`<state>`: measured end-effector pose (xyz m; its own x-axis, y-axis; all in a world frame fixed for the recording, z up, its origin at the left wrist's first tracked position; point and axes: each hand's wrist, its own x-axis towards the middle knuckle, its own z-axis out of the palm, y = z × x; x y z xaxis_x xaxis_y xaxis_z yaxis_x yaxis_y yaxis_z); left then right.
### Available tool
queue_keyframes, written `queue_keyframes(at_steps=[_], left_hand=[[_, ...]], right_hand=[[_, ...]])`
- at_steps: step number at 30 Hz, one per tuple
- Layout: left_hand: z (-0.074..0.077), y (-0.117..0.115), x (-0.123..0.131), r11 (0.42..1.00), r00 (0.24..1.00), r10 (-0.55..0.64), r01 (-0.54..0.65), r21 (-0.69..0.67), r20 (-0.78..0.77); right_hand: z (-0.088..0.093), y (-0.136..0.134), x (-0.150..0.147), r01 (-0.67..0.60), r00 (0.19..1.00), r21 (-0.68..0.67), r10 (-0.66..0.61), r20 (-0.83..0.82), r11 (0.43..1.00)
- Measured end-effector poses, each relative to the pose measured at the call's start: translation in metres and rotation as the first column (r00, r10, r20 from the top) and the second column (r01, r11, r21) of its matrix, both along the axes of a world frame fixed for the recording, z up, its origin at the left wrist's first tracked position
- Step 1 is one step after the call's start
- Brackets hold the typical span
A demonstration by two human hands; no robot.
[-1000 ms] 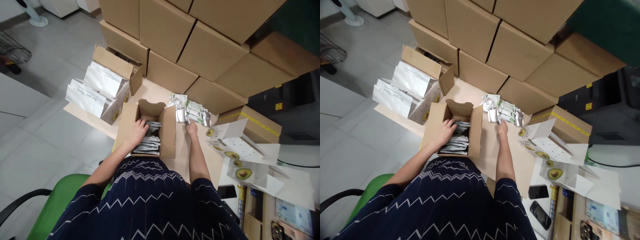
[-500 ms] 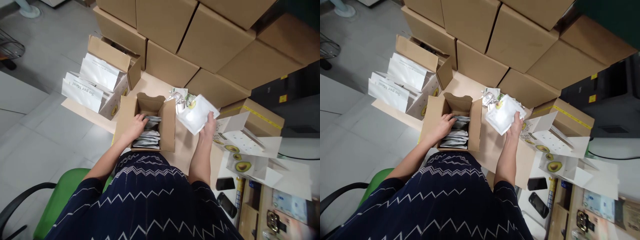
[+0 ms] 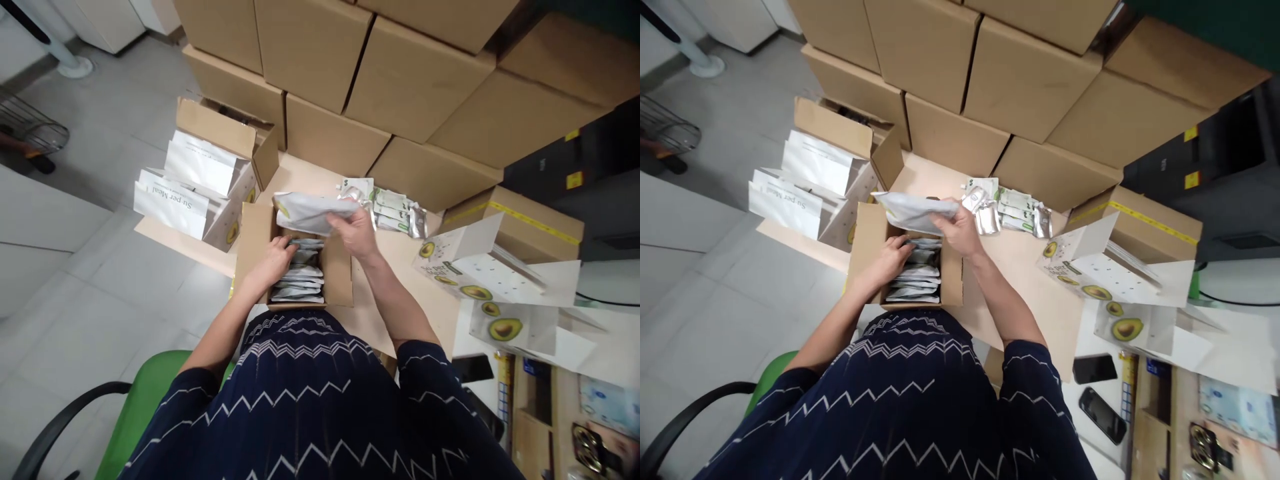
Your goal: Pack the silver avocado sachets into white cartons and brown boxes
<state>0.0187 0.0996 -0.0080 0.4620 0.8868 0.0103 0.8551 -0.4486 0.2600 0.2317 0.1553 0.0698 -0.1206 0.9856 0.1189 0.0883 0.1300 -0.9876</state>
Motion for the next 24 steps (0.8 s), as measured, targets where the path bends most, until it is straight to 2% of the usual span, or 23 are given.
queue_keyframes(at_steps=[3,5,7,11,17,21,24], left_hand=[[0.001,0.000,0.000,1.000,1.000,-0.006,0.006,0.019,0.008],[0.002,0.000,0.001,1.000,1.000,-0.005,0.005,0.018,0.011],[0.002,-0.001,0.001,1.000,1.000,0.000,0.000,0.012,0.005],[0.000,-0.001,0.000,1.000,1.000,0.009,-0.009,0.017,0.000],[-0.003,-0.001,-0.001,0.998,1.000,-0.012,0.012,0.056,0.002],[-0.005,0.000,0.000,0.998,1.000,-0.007,0.007,0.059,-0.015],[-0.007,0.001,0.000,0.998,0.999,0.004,-0.001,0.061,-0.036]], right_hand=[[-0.016,0.013,-0.015,-0.179,0.979,-0.087,0.186,0.087,0.980],[-0.019,0.020,-0.020,-0.287,0.936,-0.162,0.312,0.161,0.944],[-0.017,0.024,-0.022,-0.338,0.868,-0.209,0.389,0.307,0.918],[-0.011,0.029,-0.022,-0.370,0.661,-0.202,0.410,0.628,0.907],[-0.022,0.041,-0.022,-0.441,0.478,-0.306,0.509,0.716,0.844],[-0.023,0.043,-0.034,-0.460,0.257,-0.390,0.540,0.801,0.797],[-0.015,0.039,-0.048,-0.408,0.129,-0.421,0.508,0.852,0.810]])
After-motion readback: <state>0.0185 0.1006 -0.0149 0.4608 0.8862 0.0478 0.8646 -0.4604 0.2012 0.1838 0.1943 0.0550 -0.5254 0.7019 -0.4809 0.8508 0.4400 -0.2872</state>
